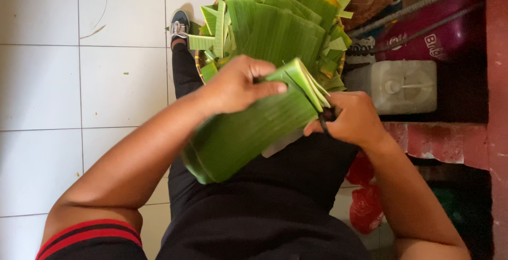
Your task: The person sits on the floor and uses scissors to trim the edges of large green leaves. They repeatedly pick up leaves from a basket, cut them into smaller pieces, and place the cut pieces onto a nearby counter.
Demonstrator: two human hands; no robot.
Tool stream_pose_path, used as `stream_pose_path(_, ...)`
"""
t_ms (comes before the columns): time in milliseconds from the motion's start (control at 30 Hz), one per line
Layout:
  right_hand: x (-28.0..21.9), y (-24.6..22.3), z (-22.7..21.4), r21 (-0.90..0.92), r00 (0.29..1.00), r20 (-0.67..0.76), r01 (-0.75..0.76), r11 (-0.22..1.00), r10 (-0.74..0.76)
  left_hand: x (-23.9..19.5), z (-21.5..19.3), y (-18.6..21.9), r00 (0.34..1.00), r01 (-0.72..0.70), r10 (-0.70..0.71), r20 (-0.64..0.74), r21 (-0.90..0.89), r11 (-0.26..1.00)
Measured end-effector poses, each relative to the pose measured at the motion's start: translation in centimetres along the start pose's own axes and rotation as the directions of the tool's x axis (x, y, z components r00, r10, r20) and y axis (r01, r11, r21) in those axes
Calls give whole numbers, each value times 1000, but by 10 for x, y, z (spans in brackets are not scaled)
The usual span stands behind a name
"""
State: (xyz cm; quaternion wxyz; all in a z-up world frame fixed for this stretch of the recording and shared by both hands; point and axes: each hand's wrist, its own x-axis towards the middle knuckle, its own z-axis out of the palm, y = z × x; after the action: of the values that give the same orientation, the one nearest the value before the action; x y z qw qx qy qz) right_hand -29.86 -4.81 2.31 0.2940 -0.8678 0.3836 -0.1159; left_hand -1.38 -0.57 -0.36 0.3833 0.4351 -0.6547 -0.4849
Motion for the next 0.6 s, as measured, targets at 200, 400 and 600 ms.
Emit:
stream_pose_path(200,10,-5,5,152,999,19,-48,987,46,2,-3,-5,1000,19,-20,-3,-105,994)
stream_pose_path(400,23,9,15,68,999,6,-34,997,33,16,-12,-22,965,262,-261,27,-45,964)
stream_pose_path(600,36,24,29,-2,999,43,-20,1000,20,21,-11,-35,967,224,-218,130,-38,974)
